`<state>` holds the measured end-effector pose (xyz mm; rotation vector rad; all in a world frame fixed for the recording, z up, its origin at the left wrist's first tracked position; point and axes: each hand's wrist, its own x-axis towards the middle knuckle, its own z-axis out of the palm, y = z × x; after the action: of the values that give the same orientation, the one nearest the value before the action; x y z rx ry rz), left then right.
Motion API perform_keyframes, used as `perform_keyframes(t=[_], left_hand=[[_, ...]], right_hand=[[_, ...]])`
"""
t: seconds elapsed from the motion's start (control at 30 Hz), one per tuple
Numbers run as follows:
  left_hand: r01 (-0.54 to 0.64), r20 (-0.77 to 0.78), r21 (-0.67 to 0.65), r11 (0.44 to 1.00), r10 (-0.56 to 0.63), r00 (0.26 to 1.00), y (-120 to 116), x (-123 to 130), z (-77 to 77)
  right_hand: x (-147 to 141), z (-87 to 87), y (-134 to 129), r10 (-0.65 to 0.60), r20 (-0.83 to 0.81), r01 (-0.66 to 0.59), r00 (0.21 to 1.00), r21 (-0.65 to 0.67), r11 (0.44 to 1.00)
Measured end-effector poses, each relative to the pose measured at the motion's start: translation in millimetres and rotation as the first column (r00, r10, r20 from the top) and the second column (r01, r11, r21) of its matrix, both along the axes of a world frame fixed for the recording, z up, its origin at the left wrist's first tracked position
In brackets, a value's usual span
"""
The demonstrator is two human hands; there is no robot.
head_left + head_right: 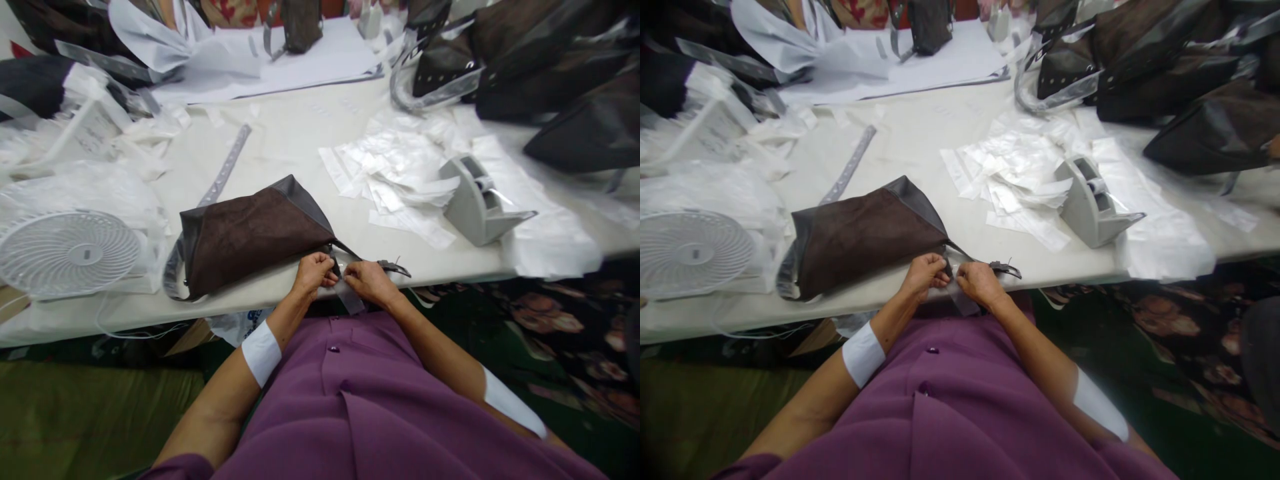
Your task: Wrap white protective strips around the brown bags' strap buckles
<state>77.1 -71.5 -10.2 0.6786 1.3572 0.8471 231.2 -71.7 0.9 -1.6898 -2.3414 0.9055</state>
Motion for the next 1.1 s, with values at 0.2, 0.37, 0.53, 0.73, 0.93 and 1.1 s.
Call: perform_keyframes(t=[0.2,0.37,0.53,0.73,0.93,1.1], left_hand=[[-0.060,0.005,0.083,0.995,0.060,0.998,1.6,-0.6,-2.9],[-0.098,0.054,0.040,0.994,0.096,0.994,5.7,0.8,0.9],[-0.108,0.062,0.008,0.994,0.107,0.992,7.7,0.1,0.4],[-0.125,0.066,-0.019,0.992,0.126,0.990,-2.3,-8.8,1.8],[-0.140,0.121,-0.040,0.989,0.144,0.982,0.2,-11.6,3.5],[-0.147,0.208,-0.157,0.977,0.178,0.962,16.4,-6.0,4.9]], right_hand=[[-1.7,-3.9,-3.3,-0.121,-0.128,0.126,0.984,0.033,0.991],[-10.3,-5.3,-3.7,-0.350,-0.218,0.352,0.911,-0.029,0.936],[-19.6,-9.1,1.2,-0.466,-0.265,0.469,0.844,-0.059,0.881],[-27.0,-1.1,10.2,-0.456,-0.207,0.470,0.866,0.023,0.882],[-36.7,1.2,17.1,-0.469,-0.234,0.496,0.852,0.069,0.866],[-43.1,4.8,22.6,-0.541,-0.310,0.580,0.782,0.043,0.814]])
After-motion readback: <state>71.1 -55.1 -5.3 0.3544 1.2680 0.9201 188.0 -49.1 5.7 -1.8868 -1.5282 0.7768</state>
